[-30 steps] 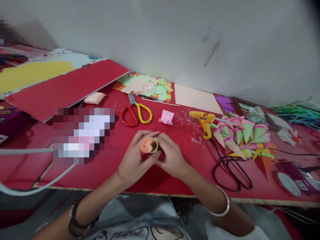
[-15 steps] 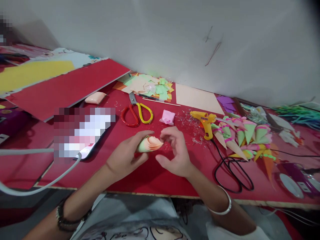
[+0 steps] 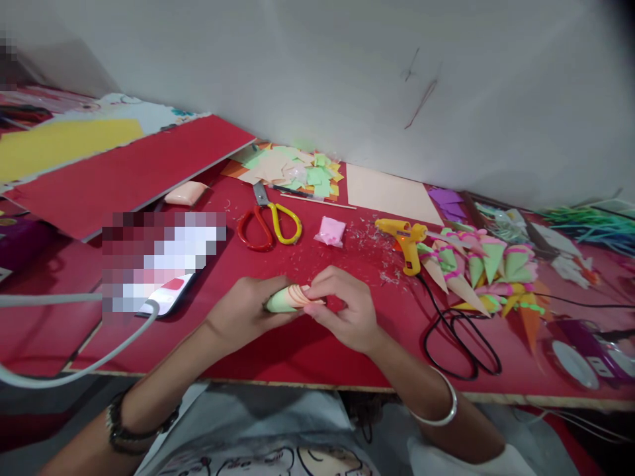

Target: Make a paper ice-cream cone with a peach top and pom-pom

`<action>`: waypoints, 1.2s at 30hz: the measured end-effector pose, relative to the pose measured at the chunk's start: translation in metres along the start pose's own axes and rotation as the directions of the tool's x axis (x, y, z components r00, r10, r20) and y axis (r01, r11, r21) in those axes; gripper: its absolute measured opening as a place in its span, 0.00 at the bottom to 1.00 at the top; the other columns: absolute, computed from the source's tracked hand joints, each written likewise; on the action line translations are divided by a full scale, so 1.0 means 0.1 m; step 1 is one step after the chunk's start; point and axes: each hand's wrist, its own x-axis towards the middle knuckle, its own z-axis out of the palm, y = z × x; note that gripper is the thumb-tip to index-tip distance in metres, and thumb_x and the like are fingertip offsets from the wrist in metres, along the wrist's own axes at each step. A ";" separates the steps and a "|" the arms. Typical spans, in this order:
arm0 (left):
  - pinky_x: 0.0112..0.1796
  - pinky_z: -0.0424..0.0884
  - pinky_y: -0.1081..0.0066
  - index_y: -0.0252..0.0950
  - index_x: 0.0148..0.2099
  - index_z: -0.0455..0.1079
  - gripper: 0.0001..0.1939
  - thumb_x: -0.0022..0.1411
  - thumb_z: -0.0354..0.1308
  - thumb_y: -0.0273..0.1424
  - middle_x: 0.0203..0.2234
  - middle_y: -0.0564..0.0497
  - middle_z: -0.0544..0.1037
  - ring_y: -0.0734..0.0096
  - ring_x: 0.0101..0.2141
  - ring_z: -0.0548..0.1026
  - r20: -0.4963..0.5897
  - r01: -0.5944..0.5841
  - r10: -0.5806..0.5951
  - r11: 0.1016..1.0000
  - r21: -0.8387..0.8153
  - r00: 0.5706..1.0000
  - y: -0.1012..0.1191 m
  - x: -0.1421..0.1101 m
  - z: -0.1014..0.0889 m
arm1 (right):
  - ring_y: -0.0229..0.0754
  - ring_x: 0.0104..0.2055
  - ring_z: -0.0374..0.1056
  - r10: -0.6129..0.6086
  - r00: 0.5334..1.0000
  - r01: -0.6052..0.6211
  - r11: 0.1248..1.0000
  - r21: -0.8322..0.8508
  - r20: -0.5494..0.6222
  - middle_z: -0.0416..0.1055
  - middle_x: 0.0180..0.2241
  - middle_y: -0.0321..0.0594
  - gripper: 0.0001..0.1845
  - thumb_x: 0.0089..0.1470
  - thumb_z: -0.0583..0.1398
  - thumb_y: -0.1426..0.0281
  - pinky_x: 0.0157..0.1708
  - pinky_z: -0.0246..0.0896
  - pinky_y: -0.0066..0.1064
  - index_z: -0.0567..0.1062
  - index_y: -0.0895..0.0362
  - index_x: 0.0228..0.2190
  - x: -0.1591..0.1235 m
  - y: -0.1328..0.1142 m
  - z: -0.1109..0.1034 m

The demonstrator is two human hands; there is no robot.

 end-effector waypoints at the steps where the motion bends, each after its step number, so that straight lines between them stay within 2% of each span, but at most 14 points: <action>1: 0.21 0.59 0.79 0.33 0.31 0.65 0.10 0.53 0.53 0.35 0.20 0.54 0.72 0.77 0.20 0.68 0.002 -0.002 0.002 1.000 -0.005 1.000 -0.01 0.00 0.01 | 0.36 0.30 0.64 0.006 1.000 -0.006 1.000 0.002 0.000 0.68 0.26 0.37 0.03 0.47 0.59 0.71 0.30 0.61 0.29 0.70 0.56 0.29 0.00 0.00 0.00; 8: 0.23 0.60 0.78 0.33 0.32 0.65 0.09 0.54 0.52 0.35 0.22 0.53 0.74 0.74 0.23 0.71 0.025 -0.006 0.006 1.000 0.019 1.000 -0.04 0.01 0.03 | 0.35 0.30 0.64 0.036 0.999 -0.035 0.998 0.045 -0.004 0.67 0.26 0.37 0.02 0.47 0.59 0.73 0.30 0.60 0.28 0.70 0.58 0.27 -0.01 0.03 0.04; 10: 0.24 0.61 0.78 0.34 0.36 0.65 0.10 0.53 0.52 0.36 0.25 0.52 0.75 0.72 0.25 0.72 0.026 0.021 -0.021 1.000 0.020 0.999 -0.04 0.01 0.04 | 0.35 0.30 0.64 0.036 0.999 -0.035 0.998 0.051 -0.012 0.66 0.25 0.36 0.02 0.46 0.60 0.74 0.30 0.60 0.28 0.70 0.58 0.26 0.00 0.03 0.05; 12: 0.25 0.62 0.77 0.35 0.44 0.62 0.17 0.53 0.52 0.37 0.26 0.52 0.75 0.70 0.26 0.73 0.006 0.066 -0.066 0.997 0.027 0.998 -0.04 0.01 0.05 | 0.34 0.28 0.63 0.057 0.998 -0.056 0.998 0.037 -0.028 0.66 0.24 0.36 0.01 0.47 0.59 0.73 0.29 0.59 0.27 0.70 0.58 0.25 0.01 0.02 0.05; 14: 0.24 0.62 0.76 0.36 0.53 0.53 0.28 0.52 0.53 0.39 0.27 0.52 0.74 0.70 0.26 0.73 -0.049 0.132 -0.129 0.989 0.063 0.990 -0.05 0.01 0.06 | 0.33 0.26 0.61 0.109 0.992 -0.109 0.994 0.004 -0.067 0.65 0.23 0.35 0.03 0.48 0.59 0.72 0.27 0.58 0.26 0.70 0.58 0.24 0.02 0.01 0.04; 16: 0.22 0.60 0.76 0.36 0.58 0.44 0.36 0.51 0.54 0.41 0.28 0.52 0.74 0.69 0.24 0.72 -0.112 0.202 -0.187 0.970 0.134 0.976 -0.06 0.01 0.07 | 0.32 0.24 0.59 0.172 0.976 -0.178 0.983 -0.035 -0.131 0.64 0.22 0.34 0.05 0.48 0.58 0.70 0.25 0.56 0.25 0.69 0.58 0.23 0.04 -0.01 0.04; 18: 0.21 0.59 0.75 0.37 0.58 0.45 0.34 0.52 0.53 0.40 0.28 0.51 0.74 0.66 0.24 0.72 -0.122 0.246 -0.223 0.940 0.236 0.967 -0.07 0.00 0.07 | 0.32 0.23 0.59 0.218 0.958 -0.232 0.971 -0.058 -0.185 0.64 0.21 0.33 0.07 0.49 0.58 0.70 0.24 0.55 0.24 0.69 0.58 0.22 0.04 -0.02 0.04; 21: 0.22 0.59 0.74 0.37 0.53 0.54 0.24 0.54 0.50 0.37 0.27 0.50 0.74 0.62 0.26 0.73 -0.060 0.235 -0.228 0.906 0.352 0.972 -0.07 -0.01 0.10 | 0.31 0.23 0.60 0.246 0.952 -0.262 0.963 -0.068 -0.183 0.64 0.20 0.33 0.07 0.49 0.58 0.69 0.24 0.55 0.24 0.69 0.58 0.22 0.04 -0.03 0.05; 27: 0.23 0.60 0.74 0.38 0.53 0.52 0.23 0.56 0.49 0.36 0.27 0.49 0.75 0.62 0.26 0.74 -0.050 0.206 -0.202 0.903 0.378 0.978 -0.07 0.00 0.15 | 0.30 0.23 0.61 0.278 0.943 -0.285 0.959 -0.013 -0.183 0.65 0.21 0.32 0.06 0.49 0.57 0.70 0.25 0.56 0.22 0.68 0.58 0.23 0.02 -0.03 0.07; 31: 0.23 0.60 0.73 0.36 0.52 0.54 0.23 0.54 0.50 0.35 0.25 0.50 0.74 0.63 0.25 0.73 -0.036 0.223 -0.221 0.940 0.257 0.975 -0.06 0.00 0.15 | 0.29 0.22 0.59 0.320 0.934 -0.309 0.947 0.087 -0.162 0.63 0.20 0.31 0.06 0.49 0.57 0.69 0.22 0.54 0.22 0.67 0.57 0.23 0.01 -0.03 0.07; 34: 0.24 0.62 0.75 0.36 0.49 0.56 0.22 0.52 0.53 0.34 0.25 0.53 0.72 0.69 0.25 0.71 -0.002 0.208 -0.209 0.976 -0.070 0.978 0.00 0.00 0.15 | 0.29 0.19 0.57 0.379 0.920 -0.325 0.883 0.339 -0.104 0.62 0.21 0.31 0.07 0.51 0.55 0.65 0.19 0.52 0.22 0.65 0.55 0.31 0.00 -0.01 0.06; 36: 0.27 0.64 0.75 0.35 0.48 0.57 0.22 0.50 0.55 0.35 0.29 0.53 0.72 0.71 0.28 0.70 0.017 0.177 -0.181 0.930 -0.323 0.983 0.06 0.00 0.15 | 0.30 0.18 0.54 0.395 0.915 -0.305 0.809 0.503 -0.079 0.61 0.22 0.31 0.11 0.53 0.52 0.61 0.17 0.51 0.23 0.63 0.54 0.36 0.00 0.02 0.04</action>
